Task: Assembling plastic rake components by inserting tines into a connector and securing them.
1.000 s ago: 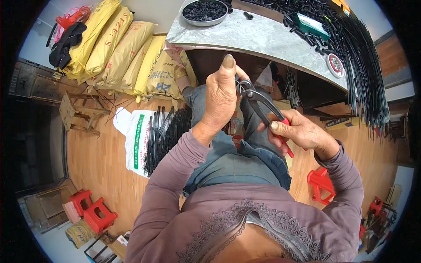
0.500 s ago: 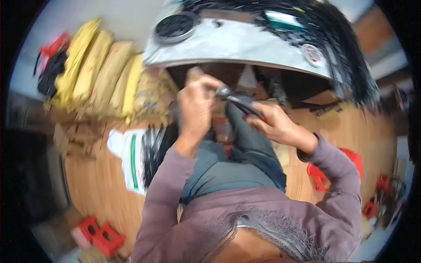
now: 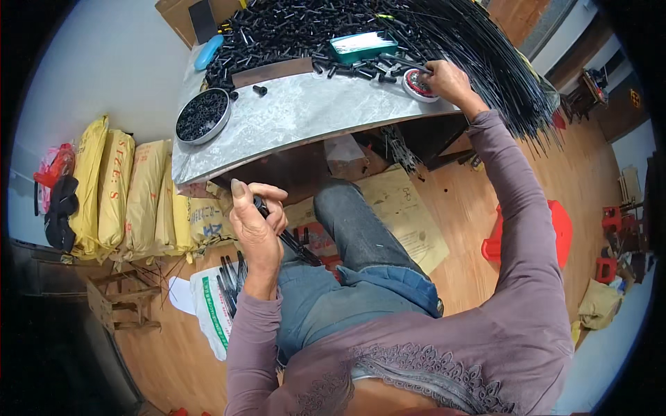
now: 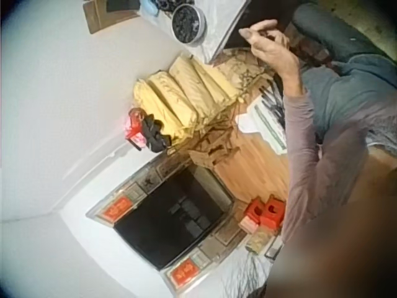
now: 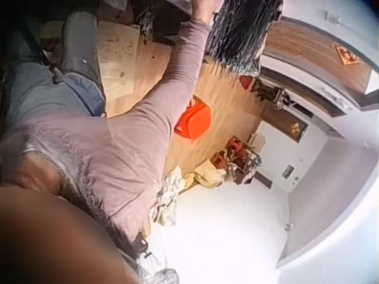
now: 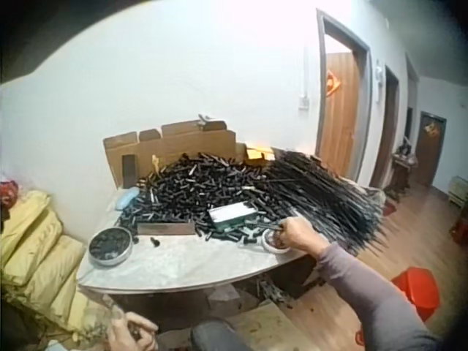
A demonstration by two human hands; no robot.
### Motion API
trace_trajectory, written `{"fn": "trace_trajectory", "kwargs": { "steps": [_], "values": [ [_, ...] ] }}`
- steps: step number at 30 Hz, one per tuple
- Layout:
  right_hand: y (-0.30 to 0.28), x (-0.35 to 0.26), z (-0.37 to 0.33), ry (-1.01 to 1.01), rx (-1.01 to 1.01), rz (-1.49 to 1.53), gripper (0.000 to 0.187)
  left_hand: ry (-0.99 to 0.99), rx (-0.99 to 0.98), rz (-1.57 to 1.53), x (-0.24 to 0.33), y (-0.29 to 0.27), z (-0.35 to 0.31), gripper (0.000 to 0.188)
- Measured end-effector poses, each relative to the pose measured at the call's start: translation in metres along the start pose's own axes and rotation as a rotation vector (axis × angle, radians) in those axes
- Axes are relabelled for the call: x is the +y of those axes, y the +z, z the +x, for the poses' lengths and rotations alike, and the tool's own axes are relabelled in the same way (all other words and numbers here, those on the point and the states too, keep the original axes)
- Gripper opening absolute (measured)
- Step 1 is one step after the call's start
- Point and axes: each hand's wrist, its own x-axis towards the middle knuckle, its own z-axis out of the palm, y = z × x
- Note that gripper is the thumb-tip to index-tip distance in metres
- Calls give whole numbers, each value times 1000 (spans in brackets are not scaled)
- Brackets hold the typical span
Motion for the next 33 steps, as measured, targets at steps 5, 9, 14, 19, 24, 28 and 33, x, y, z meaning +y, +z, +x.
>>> {"fn": "trace_trajectory", "kwargs": {
  "steps": [5,9,14,19,24,28,33],
  "values": [
    [12,-7,10,-59,-39,-84,28,-18,11,15,-3,2,4,67],
    [19,-2,17,-101,34,-103,26,-26,9,30,-2,6,5,67],
    [13,0,26,-52,45,13,25,-33,14,13,0,4,6,66],
    [5,-2,18,4,-85,-7,27,-28,8,-16,-2,0,6,65],
    [11,-11,17,-8,-57,-80,32,-40,3,-9,-3,-3,5,64],
    [11,-3,27,15,-88,-81,36,-31,6,-12,-2,-1,5,61],
    [4,-8,19,12,-183,-88,38,-19,-7,-7,-5,1,7,58]
  ]
}}
